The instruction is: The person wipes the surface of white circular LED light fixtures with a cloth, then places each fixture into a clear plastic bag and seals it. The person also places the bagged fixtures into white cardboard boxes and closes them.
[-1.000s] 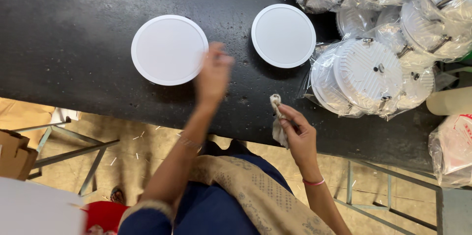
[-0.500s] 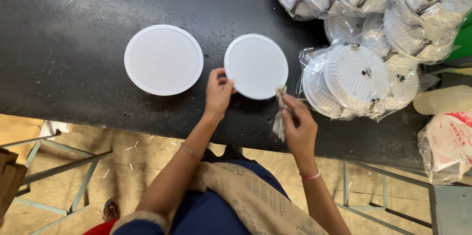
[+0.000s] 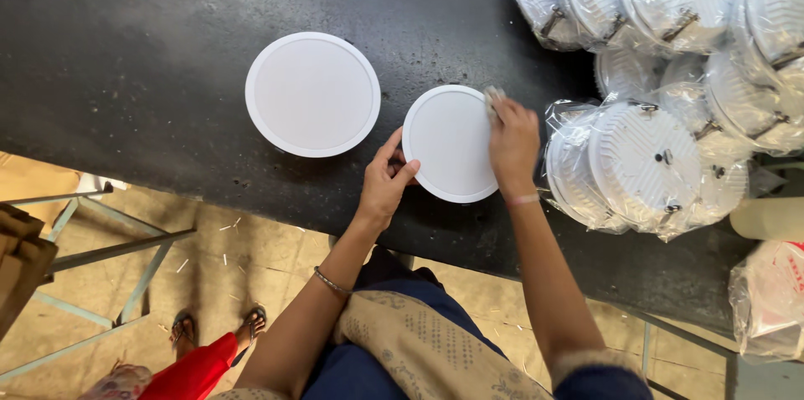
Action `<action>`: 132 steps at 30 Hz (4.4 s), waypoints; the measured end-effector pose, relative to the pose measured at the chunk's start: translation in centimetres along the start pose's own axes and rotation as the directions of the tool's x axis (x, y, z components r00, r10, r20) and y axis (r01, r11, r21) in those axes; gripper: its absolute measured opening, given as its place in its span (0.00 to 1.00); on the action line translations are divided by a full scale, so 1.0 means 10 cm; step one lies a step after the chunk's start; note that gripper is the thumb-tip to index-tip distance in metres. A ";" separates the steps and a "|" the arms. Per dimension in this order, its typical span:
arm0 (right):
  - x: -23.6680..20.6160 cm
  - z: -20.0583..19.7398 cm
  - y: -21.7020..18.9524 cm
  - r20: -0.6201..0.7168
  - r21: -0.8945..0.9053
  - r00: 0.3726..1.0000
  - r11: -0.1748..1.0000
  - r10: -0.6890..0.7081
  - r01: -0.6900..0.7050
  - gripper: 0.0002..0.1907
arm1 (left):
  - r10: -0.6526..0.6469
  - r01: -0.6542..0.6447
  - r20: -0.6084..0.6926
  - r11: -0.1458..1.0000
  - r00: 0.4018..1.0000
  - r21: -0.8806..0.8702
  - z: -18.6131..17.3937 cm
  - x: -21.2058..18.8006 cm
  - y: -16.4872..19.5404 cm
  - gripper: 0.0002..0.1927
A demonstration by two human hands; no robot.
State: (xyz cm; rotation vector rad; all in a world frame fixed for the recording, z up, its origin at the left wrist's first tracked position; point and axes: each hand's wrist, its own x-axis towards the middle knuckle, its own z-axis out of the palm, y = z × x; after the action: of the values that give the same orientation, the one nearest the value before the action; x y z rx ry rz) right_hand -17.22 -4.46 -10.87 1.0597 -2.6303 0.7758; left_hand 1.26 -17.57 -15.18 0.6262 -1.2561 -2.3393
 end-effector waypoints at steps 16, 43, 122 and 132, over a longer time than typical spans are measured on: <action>-0.75 -0.48 -0.35 0.387 0.278 0.806 0.890 -0.447 0.361 0.29 | -0.140 0.143 0.027 0.972 0.990 -0.187 -0.13 0.03 0.11 0.25; -0.81 -0.50 -0.05 0.027 0.055 1.000 0.998 -0.004 0.003 0.22 | -0.078 0.078 -0.002 0.993 0.997 -0.089 -0.08 0.08 0.06 0.27; -2.80 -1.82 2.14 0.146 0.989 0.603 -0.110 0.784 -0.096 0.20 | 0.153 -0.135 -0.040 0.946 0.987 0.295 1.43 -0.74 -0.34 0.22; -3.08 -2.39 2.71 -0.352 0.530 0.471 0.587 0.809 -0.612 0.11 | 0.102 -0.227 0.339 0.908 0.935 0.352 3.10 -1.33 -1.25 0.21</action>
State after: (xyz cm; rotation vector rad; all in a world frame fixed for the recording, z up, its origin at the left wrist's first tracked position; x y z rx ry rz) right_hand -13.95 42.87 -12.81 -0.3807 -2.3423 1.4682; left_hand -7.06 16.69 -7.96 0.2447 -1.8671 -2.1160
